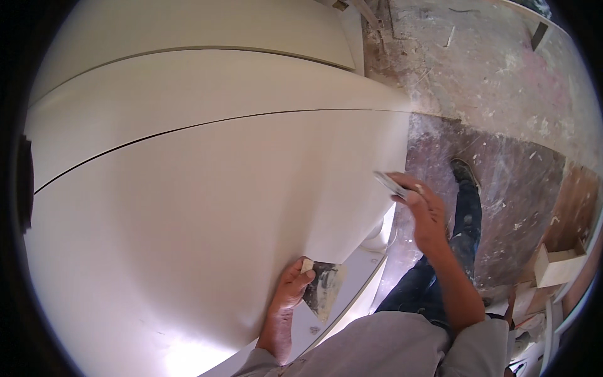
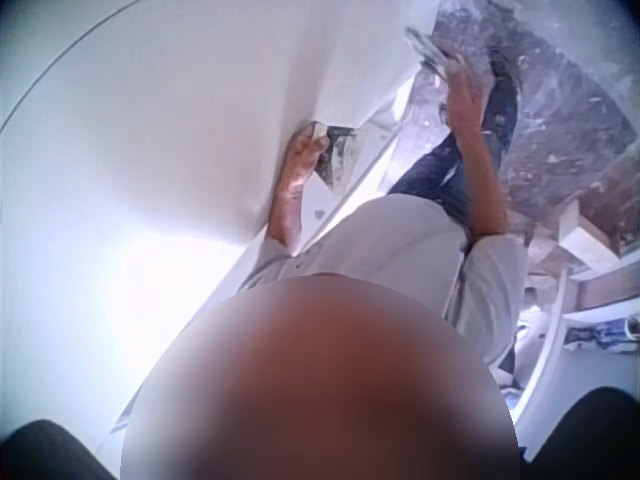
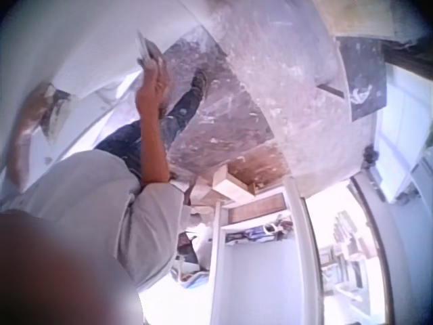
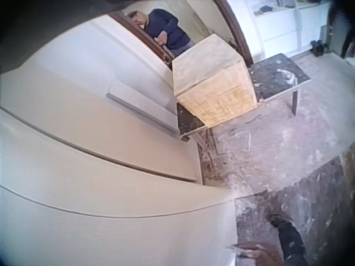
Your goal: Applying putty or filler to the seams and gaps of a built-in cabinet or wall unit using a putty knife.
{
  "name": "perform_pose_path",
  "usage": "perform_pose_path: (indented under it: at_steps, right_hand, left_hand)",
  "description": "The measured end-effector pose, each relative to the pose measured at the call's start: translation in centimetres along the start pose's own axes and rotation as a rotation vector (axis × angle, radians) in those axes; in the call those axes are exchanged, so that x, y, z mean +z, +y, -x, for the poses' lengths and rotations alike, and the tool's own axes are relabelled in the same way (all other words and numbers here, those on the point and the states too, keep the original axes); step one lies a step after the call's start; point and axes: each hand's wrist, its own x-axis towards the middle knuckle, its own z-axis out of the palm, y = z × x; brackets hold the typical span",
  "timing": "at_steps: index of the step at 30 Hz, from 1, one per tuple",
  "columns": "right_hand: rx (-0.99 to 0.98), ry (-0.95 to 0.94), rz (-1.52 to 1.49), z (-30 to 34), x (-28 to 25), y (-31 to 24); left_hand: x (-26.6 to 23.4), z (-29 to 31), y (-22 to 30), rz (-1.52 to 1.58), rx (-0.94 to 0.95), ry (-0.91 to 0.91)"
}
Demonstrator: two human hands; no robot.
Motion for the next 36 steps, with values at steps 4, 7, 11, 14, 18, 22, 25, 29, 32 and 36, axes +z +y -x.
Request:
perform_pose_path:
  at_steps: [4,7,11,14,18,22,25,29,32,36]
  right_hand:
    - [-0.124,-0.012,0.073,-1.7,8.5,0.0]
    - [-0.245,-0.073,0.084,-2.5,12.2,-0.3]
    - [-0.295,-0.106,0.09,-2.8,13.7,-0.5]
    - [-0.301,-0.071,0.1,-2.7,14.6,-0.4]
    - [-0.421,-0.145,0.317,-3.4,15.0,0.4]
    - [-0.522,-0.126,0.423,-3.5,16.1,0.6]
    - [-0.577,-0.161,0.429,-3.8,16.5,0.8]
    - [-0.602,-0.185,0.473,-3.6,16.1,1.2]
    - [-0.595,-0.207,0.505,-3.0,16.0,1.6]
    - [-0.591,-0.201,0.547,-2.6,16.1,1.8]
  left_hand:
    - [-1.9,-2.0,-3.3,-0.006,-0.152,-0.155]
    - [-3.6,-2.5,-6.0,-0.02,-0.2,-0.203]
    - [-4.2,-2.4,-6.9,-0.104,-0.233,-0.148]
    - [-6.1,-2.3,-9.1,-0.18,-0.292,-0.169]
    - [-5.7,-2.7,-10.4,-0.124,-0.302,-0.17]
    - [-5.0,-2.8,-8.2,-0.26,-0.217,-0.234]
    - [-7.4,-3.2,-11.6,-0.247,-0.313,-0.277]
    - [-7.6,-3.2,-12.8,-0.156,-0.321,-0.272]
    - [-7.1,-3.3,-12.4,-0.184,-0.339,-0.254]
    - [-6.5,-2.7,-11.9,-0.322,-0.26,-0.211]
